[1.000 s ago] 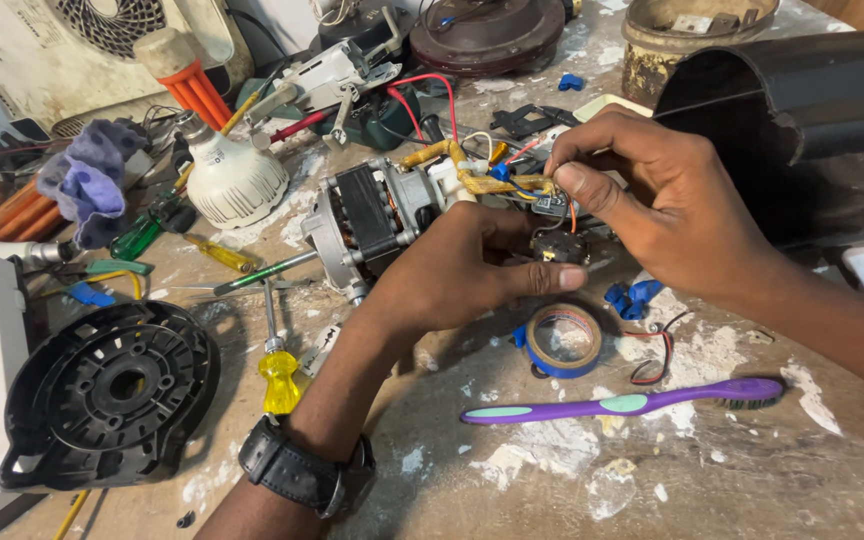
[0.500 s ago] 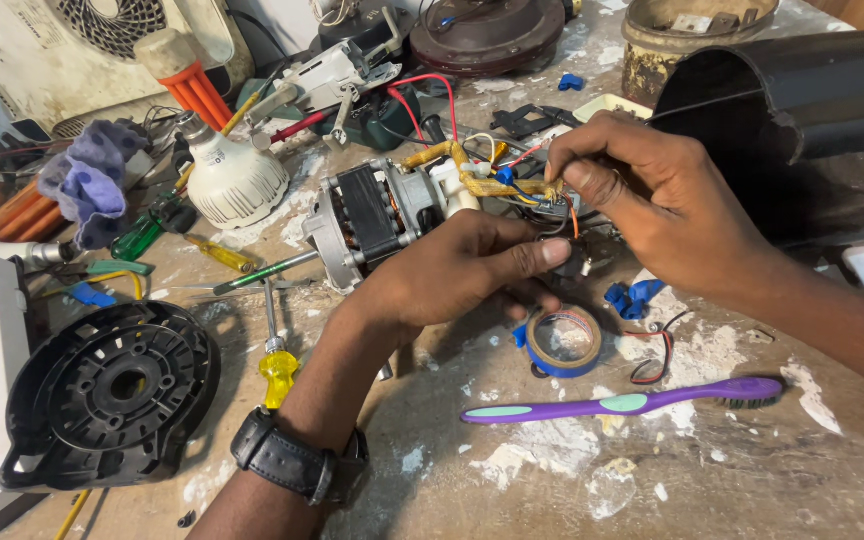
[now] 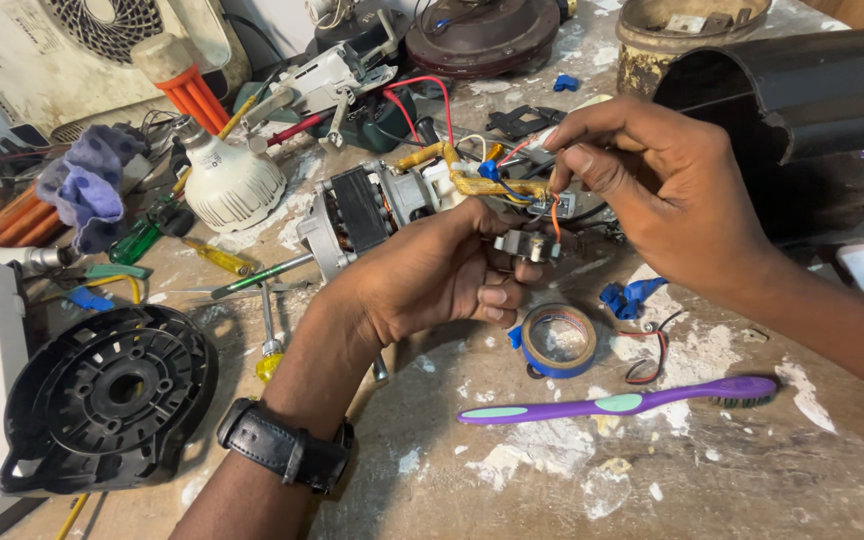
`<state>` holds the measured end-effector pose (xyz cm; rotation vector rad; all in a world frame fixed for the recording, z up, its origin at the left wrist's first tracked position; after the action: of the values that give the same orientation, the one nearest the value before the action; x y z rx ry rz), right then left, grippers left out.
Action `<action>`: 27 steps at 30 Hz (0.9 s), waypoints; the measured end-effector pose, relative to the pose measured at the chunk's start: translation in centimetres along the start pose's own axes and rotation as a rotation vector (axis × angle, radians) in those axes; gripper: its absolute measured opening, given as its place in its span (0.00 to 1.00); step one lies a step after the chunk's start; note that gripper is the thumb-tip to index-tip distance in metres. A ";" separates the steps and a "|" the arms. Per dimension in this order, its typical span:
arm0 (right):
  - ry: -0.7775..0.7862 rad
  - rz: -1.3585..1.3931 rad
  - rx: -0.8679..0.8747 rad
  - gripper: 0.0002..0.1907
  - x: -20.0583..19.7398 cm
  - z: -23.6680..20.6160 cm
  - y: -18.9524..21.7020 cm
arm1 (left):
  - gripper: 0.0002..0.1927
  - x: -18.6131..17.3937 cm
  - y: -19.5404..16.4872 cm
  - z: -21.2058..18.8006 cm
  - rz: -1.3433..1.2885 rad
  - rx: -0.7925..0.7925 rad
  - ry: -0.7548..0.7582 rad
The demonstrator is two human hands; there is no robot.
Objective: The person reassembles the wiring of a small electric motor on a cluttered workbench. They route and position the motor's lead wires, use pliers to grip and adjust connections, and press wire terminals into place by hand while steadying the motor with the other hand.
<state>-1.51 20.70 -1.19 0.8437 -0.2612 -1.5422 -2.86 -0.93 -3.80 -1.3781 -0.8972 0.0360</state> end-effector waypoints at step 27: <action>-0.098 -0.536 -0.411 0.10 0.2 0.8 5.3 | 0.19 0.8 -0.4 -0.3 0.034 -0.025 -0.063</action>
<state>2.05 19.32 2.59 0.5301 0.2310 -2.0463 -2.38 -0.90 -3.01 -1.4224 -0.9293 0.0947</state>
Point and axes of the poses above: each hand's wrist, its own z-axis towards the middle knuckle, its own x-axis out of the palm, y = z × x, the point moved 2 cm from there along z, towards the middle knuckle, and after that the axes turned 1 degree about -y, right-handed, at the moved point
